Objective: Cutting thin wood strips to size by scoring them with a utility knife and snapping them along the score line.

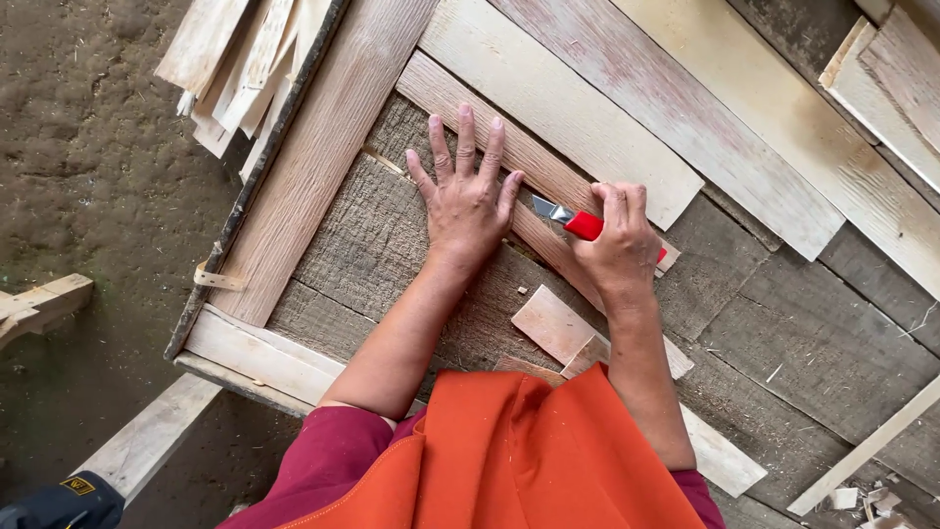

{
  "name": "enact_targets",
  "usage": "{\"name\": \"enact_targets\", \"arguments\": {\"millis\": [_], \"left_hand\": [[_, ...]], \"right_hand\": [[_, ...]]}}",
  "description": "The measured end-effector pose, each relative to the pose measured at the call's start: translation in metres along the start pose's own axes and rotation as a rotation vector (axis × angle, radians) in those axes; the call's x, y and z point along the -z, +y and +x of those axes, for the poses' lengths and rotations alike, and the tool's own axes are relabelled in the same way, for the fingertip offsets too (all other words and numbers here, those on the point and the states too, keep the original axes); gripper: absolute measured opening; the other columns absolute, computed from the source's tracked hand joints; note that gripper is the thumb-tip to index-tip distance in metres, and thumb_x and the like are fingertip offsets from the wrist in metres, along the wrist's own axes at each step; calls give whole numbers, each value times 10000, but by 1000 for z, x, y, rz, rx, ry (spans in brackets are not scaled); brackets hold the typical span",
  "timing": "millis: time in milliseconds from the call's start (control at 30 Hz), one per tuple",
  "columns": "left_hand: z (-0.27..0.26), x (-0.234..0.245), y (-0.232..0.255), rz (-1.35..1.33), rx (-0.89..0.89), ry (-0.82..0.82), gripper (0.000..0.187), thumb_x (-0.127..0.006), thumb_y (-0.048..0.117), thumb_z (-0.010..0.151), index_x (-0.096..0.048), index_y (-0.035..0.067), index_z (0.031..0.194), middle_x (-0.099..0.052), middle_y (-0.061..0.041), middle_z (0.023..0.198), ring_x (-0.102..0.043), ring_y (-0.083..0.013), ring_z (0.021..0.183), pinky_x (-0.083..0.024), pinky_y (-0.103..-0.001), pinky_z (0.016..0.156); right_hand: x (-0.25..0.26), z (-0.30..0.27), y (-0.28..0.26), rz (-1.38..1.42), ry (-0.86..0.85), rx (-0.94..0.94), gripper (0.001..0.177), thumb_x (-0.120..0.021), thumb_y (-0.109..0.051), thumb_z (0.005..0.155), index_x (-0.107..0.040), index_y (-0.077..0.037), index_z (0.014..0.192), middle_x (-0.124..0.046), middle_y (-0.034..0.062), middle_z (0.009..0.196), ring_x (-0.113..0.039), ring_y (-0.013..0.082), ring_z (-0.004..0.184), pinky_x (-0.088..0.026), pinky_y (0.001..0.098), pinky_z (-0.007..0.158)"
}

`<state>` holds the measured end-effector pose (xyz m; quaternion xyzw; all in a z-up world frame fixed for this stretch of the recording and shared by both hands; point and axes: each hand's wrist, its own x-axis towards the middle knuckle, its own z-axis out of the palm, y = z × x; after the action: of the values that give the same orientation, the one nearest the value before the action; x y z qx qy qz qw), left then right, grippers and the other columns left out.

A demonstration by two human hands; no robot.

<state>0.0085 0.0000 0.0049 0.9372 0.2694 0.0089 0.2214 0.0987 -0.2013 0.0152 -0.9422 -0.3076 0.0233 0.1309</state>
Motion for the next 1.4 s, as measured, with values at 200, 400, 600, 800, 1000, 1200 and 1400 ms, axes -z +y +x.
{"name": "enact_targets", "arguments": {"millis": [200, 400, 600, 800, 1000, 1200, 1400], "left_hand": [[-2, -3, 0, 4, -15, 47, 686, -560, 567, 1067, -301, 294, 1640, -27, -113, 1721, 81, -462, 1552, -12, -770, 1164], [0, -3, 0, 20, -16, 63, 687, -561, 578, 1062, -315, 292, 1636, -41, -114, 1720, 68, -457, 1554, -14, -769, 1163], [1, -2, 1, 30, -9, 65, 695, -566, 598, 1056, -318, 299, 1632, -66, -112, 1718, 49, -459, 1556, -27, -770, 1164], [0, -2, 1, 45, -12, 61, 701, -557, 611, 1058, -304, 304, 1636, -63, -110, 1719, 46, -467, 1555, -41, -781, 1160], [1, 11, 7, 216, 15, 5, 735, -539, 675, 1055, -282, 330, 1651, -71, -51, 1708, -7, -364, 1569, -142, -732, 1199], [2, 8, 6, 182, 17, -8, 718, -521, 645, 1058, -280, 326, 1654, -26, -49, 1707, 46, -367, 1562, -80, -741, 1193], [3, 2, 0, 188, 11, -77, 728, -439, 666, 1094, -174, 327, 1682, 104, -40, 1701, 155, -358, 1548, -56, -749, 1196]], "right_hand": [[0, -1, 1, -4, 22, 8, 631, -892, -281, 679, -607, -194, 1235, -498, -5, 1162, -707, 295, 1017, -634, 498, 709], [11, 4, -7, 19, 39, 18, 564, -869, -212, 678, -641, -200, 1194, -515, -3, 1141, -714, 305, 1001, -632, 501, 720], [7, 5, -3, 32, 49, 23, 552, -862, -185, 686, -646, -200, 1194, -518, 3, 1129, -709, 310, 1022, -629, 505, 721], [5, 3, -3, 31, 84, 40, 518, -847, -187, 712, -649, -206, 1191, -520, -4, 1127, -710, 291, 1033, -625, 472, 751], [33, 9, -23, 59, 153, 179, 363, -715, -2, 822, -676, -46, 1180, -610, 89, 1140, -702, 243, 962, -619, 368, 712], [31, 9, -21, 76, 119, 113, 359, -742, -54, 815, -674, -99, 1164, -567, 78, 1140, -697, 246, 880, -604, 389, 611], [50, -10, -25, 102, 92, 96, 341, -818, -86, 861, -690, -87, 1177, -552, 63, 1126, -675, 236, 853, -577, 369, 640]]}}
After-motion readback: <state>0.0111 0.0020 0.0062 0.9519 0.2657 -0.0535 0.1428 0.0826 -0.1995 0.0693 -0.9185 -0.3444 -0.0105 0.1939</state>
